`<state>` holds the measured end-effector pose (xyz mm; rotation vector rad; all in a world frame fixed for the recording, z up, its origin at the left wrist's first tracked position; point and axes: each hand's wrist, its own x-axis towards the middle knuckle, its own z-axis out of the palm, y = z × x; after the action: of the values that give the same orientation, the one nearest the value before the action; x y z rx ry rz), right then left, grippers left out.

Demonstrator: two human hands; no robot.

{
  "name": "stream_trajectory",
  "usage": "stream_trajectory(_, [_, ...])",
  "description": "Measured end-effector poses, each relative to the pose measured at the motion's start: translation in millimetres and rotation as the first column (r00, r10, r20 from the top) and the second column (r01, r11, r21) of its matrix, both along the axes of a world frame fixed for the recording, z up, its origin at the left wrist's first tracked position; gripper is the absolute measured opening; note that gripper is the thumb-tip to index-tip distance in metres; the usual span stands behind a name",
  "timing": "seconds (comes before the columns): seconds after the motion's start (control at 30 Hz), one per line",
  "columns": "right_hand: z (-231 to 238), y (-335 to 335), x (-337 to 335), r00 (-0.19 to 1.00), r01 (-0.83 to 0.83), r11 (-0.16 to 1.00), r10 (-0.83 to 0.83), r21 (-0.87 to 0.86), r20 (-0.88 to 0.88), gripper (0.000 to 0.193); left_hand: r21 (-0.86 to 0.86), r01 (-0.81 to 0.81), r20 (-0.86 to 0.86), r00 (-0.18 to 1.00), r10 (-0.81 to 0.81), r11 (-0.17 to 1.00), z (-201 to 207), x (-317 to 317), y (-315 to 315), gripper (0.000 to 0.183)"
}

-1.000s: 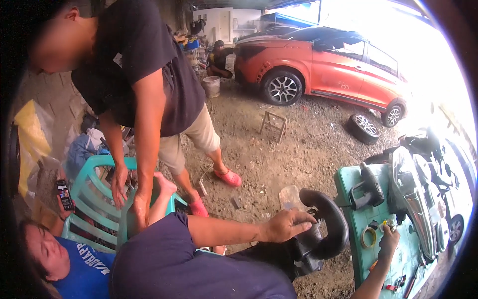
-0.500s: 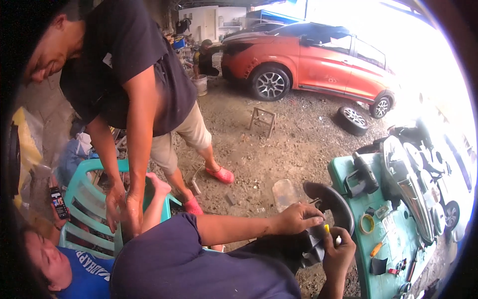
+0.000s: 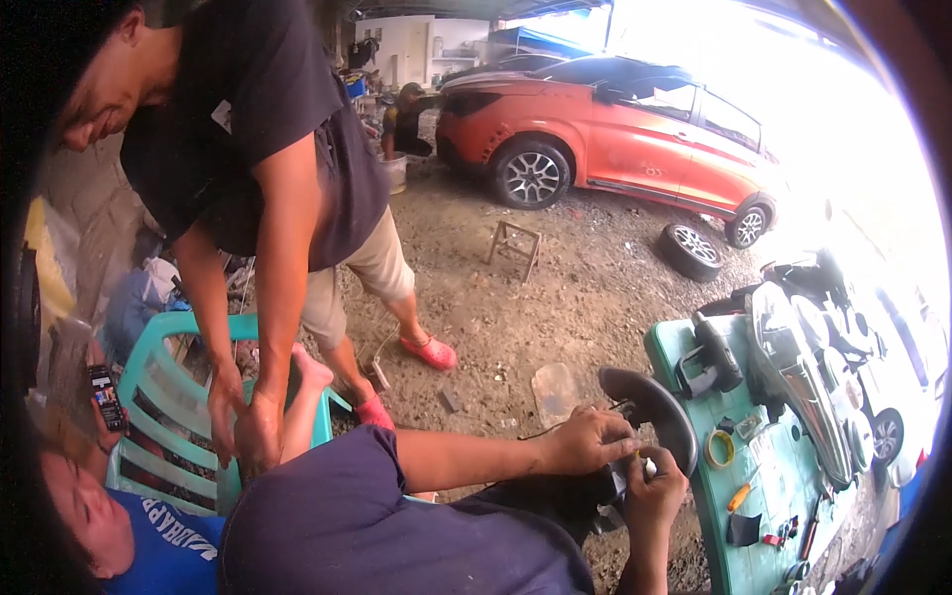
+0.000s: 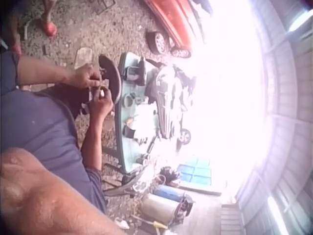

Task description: Repairing or modifying a plastic car component using a heat gun and hand tools.

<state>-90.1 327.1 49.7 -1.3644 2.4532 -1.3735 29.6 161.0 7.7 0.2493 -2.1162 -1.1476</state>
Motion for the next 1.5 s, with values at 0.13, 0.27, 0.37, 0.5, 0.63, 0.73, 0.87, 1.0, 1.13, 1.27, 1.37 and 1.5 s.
stream_trajectory(0.13, [-2,-3,-2,1.000,0.017,0.999,-0.017,0.028,0.000,0.013,0.104,0.017,-0.018,1.000,-0.015,0.994,0,-2,-1,0.033])
stream_trajectory(0.27, [7,1,5,0.997,-0.011,0.999,0.008,0.046,0.075,0.012,0.061,0.004,-0.022,1.000,-0.002,0.998,-3,-2,-1,0.031])
stream_trajectory(0.37, [12,20,2,0.964,-0.072,0.997,0.062,0.031,0.258,0.021,0.162,0.019,-0.006,1.000,-0.019,0.987,-7,-4,-1,0.029])
stream_trajectory(0.5, [12,43,4,0.870,-0.146,0.969,0.221,-0.198,0.441,0.030,0.232,-0.020,-0.061,0.998,0.035,0.973,-21,-12,-9,0.028])
stream_trajectory(0.63, [23,38,8,0.933,-0.138,0.986,0.097,0.095,0.347,0.031,0.411,0.097,-0.117,0.992,-0.053,0.906,-19,-8,-17,0.024])
stream_trajectory(0.73, [23,34,11,0.974,-0.124,0.981,0.091,0.151,0.207,0.028,0.364,0.089,-0.074,0.995,-0.066,0.927,-17,-9,-16,0.023])
stream_trajectory(0.87, [14,28,17,1.000,-0.005,0.986,0.001,0.169,0.026,0.026,0.286,0.009,-0.020,1.000,-0.004,0.958,-15,-12,-11,0.024])
stream_trajectory(1.0, [0,20,18,0.999,0.042,0.985,-0.039,0.166,-0.023,0.024,0.316,0.040,-0.032,0.999,-0.032,0.948,-18,-11,-8,0.025])
stream_trajectory(1.13, [-2,12,22,0.998,0.040,0.988,-0.032,0.152,-0.055,0.021,0.318,0.060,-0.034,0.998,-0.052,0.946,-12,-6,-2,0.024])
stream_trajectory(1.27, [-6,5,19,0.997,0.042,0.992,-0.032,0.123,-0.077,0.021,0.167,-0.030,-0.002,1.000,0.031,0.985,-6,-8,-2,0.024])
stream_trajectory(1.37, [-3,0,23,0.997,0.062,0.998,-0.061,-0.022,0.054,0.021,0.098,-0.051,-0.029,0.998,0.054,0.994,-5,-9,-5,0.023])
stream_trajectory(1.5, [-10,-8,18,1.000,0.027,1.000,-0.027,0.009,0.003,0.023,0.133,0.004,-0.055,0.998,0.003,0.991,-13,-6,-15,0.021])
